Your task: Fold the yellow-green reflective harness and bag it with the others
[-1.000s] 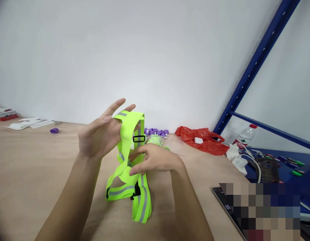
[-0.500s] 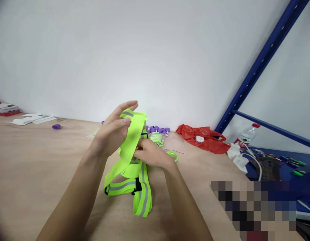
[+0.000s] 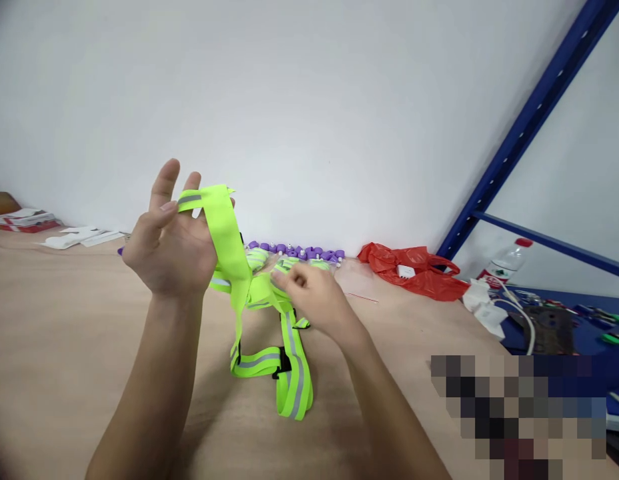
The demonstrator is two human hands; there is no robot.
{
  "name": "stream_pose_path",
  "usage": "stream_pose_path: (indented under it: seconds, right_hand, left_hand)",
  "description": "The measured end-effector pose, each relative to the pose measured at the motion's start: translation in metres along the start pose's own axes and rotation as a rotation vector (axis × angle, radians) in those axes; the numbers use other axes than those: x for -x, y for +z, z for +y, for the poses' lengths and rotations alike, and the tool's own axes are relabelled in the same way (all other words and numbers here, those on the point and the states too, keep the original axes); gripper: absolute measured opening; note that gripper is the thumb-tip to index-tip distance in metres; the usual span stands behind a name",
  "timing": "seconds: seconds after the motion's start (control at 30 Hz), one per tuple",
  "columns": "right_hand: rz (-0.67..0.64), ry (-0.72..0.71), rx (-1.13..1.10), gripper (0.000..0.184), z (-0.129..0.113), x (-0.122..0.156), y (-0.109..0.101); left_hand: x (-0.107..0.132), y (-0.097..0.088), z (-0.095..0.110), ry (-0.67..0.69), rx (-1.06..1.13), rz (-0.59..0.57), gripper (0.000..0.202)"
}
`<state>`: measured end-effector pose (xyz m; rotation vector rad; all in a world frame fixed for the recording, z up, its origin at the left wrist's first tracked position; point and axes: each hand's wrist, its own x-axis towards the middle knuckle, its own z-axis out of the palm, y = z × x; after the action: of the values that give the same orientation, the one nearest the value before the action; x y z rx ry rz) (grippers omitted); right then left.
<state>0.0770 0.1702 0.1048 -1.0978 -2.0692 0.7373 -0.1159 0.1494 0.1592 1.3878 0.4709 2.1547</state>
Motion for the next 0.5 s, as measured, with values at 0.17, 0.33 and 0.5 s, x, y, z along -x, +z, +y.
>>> stream_pose_path:
  seconds: [0.17, 0.33, 0.5]
  right_hand:
    - [-0.234, 0.089, 0.192, 0.042, -0.008, 0.036, 0.048]
    - [-0.110, 0.112, -0.135, 0.038, -0.006, 0.024, 0.092]
    - [-0.135, 0.173, -0.765, 0.035, 0.000, 0.005, 0.041]
  left_hand:
    - [0.002, 0.008, 0.003, 0.079, 0.068, 0.007, 0.041]
    - [0.008, 0.023, 0.001, 0.164, 0.024, -0.023, 0.040]
    - [-0.015, 0.002, 0.010, 0.254, -0.006, -0.142, 0.039]
